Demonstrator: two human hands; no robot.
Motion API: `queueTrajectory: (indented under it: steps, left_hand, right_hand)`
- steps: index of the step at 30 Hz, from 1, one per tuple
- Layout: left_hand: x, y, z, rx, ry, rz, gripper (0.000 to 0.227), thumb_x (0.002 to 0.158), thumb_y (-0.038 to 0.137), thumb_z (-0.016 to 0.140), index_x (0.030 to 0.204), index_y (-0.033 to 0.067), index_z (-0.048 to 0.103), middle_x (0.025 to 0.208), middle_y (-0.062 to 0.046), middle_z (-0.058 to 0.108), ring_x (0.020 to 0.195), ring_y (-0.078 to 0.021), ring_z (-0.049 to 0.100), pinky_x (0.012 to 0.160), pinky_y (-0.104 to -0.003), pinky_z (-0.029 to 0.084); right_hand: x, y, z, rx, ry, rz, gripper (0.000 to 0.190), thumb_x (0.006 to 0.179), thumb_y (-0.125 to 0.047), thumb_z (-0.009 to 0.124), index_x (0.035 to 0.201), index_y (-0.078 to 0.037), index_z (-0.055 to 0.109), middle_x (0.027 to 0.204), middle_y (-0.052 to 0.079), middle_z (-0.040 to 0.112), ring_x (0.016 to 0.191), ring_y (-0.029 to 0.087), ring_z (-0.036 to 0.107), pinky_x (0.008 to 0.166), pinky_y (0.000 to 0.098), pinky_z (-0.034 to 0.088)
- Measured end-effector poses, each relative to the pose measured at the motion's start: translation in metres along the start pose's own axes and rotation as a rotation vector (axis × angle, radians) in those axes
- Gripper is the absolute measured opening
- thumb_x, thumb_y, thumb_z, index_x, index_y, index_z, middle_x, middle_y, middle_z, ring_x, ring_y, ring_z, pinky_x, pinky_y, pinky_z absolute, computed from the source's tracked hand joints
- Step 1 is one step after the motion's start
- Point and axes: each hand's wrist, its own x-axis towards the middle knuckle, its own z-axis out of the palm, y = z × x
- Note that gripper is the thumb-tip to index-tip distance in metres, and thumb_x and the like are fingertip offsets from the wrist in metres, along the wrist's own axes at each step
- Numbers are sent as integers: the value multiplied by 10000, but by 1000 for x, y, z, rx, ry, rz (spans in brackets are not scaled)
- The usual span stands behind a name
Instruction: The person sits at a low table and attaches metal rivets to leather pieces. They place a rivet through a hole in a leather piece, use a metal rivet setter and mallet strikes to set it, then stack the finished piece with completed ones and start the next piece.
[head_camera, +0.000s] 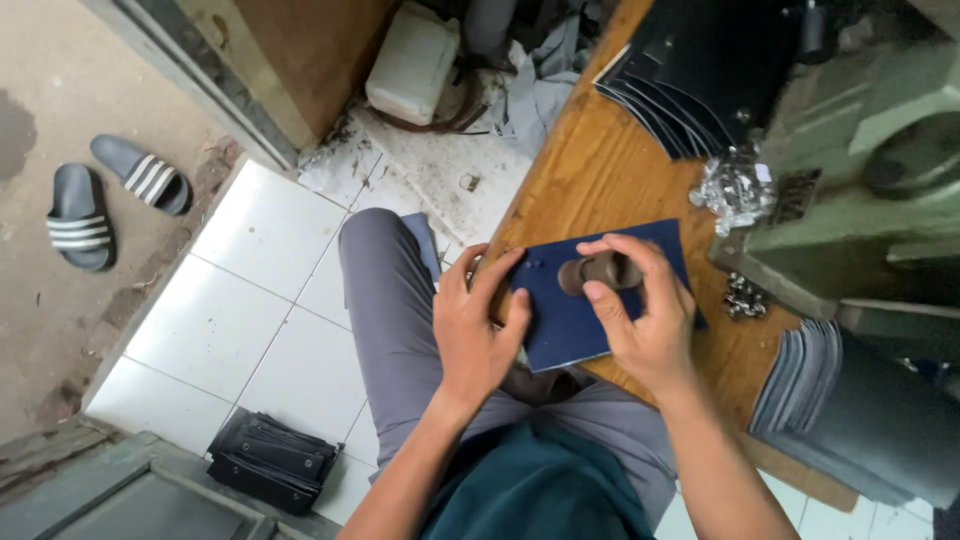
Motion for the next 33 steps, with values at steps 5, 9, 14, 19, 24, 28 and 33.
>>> queueTrajectory:
  steps: [5, 9, 14, 19, 24, 28, 33]
  left_hand:
    - [-2, -7, 6, -20, 28, -11, 458, 921, 383, 663, 1366, 274, 650, 1290, -134, 612, 1146, -390, 622, 862, -465, 486]
    - [-1, -7, 4, 40, 16, 14, 498, 917, 388, 672, 1399, 267, 633, 1279, -133, 620, 1132, -400, 618, 836, -468, 483]
    - [-2, -10, 6, 58, 23, 16, 506, 907, 383, 672, 1399, 270, 638, 1277, -121, 620, 1147, -380, 618, 842, -460, 491]
    - [-2, -7, 4, 44, 36, 7, 496, 902, 377, 677, 1381, 250, 651, 1255, -132, 632, 1130, -392, 627, 836, -473, 500]
    - [-1, -5, 4, 26, 36, -7, 480, 924, 407, 645, 1376, 247, 655, 1260, -129, 629, 1138, -393, 629, 848, -467, 500]
    - [-1, -5, 4, 35, 32, -5, 475, 923, 392, 648, 1374, 244, 657, 1264, -120, 625, 1139, -382, 626, 842, -458, 497]
    - [-2, -7, 5, 72, 48, 13, 504, 902, 396, 672, 1386, 256, 646, 1262, -101, 620, 1143, -356, 626, 829, -446, 496]
  right_hand:
    - [-8, 19, 1, -125, -91, 40, 433, 934, -156, 777, 1288, -13, 571, 1095, 92, 771, 1000, 312, 743, 842, 390, 587]
    - [6, 18, 5, -65, -96, -64, 311, 922, 19, 750, 1203, 25, 618, 1006, 117, 779, 939, 329, 760, 827, 360, 587]
    - [27, 10, 15, -72, -103, -181, 279, 914, 13, 772, 1168, 17, 655, 1019, 113, 780, 934, 323, 764, 816, 363, 597]
    - [40, 3, 17, -47, -203, -255, 316, 881, 57, 778, 1179, 3, 688, 1044, 138, 761, 926, 360, 757, 766, 428, 612]
    - [50, 1, 12, -177, -405, -368, 303, 929, 40, 682, 1212, -64, 645, 1024, 157, 698, 831, 398, 723, 652, 479, 605]
    - [51, -5, 9, -82, -450, -320, 318, 921, -75, 671, 1236, -53, 633, 1068, 177, 680, 875, 428, 718, 675, 500, 598]
    - [44, 10, 29, 114, -237, -304, 359, 900, -160, 811, 1169, 1, 636, 1070, 156, 728, 933, 356, 753, 756, 408, 610]
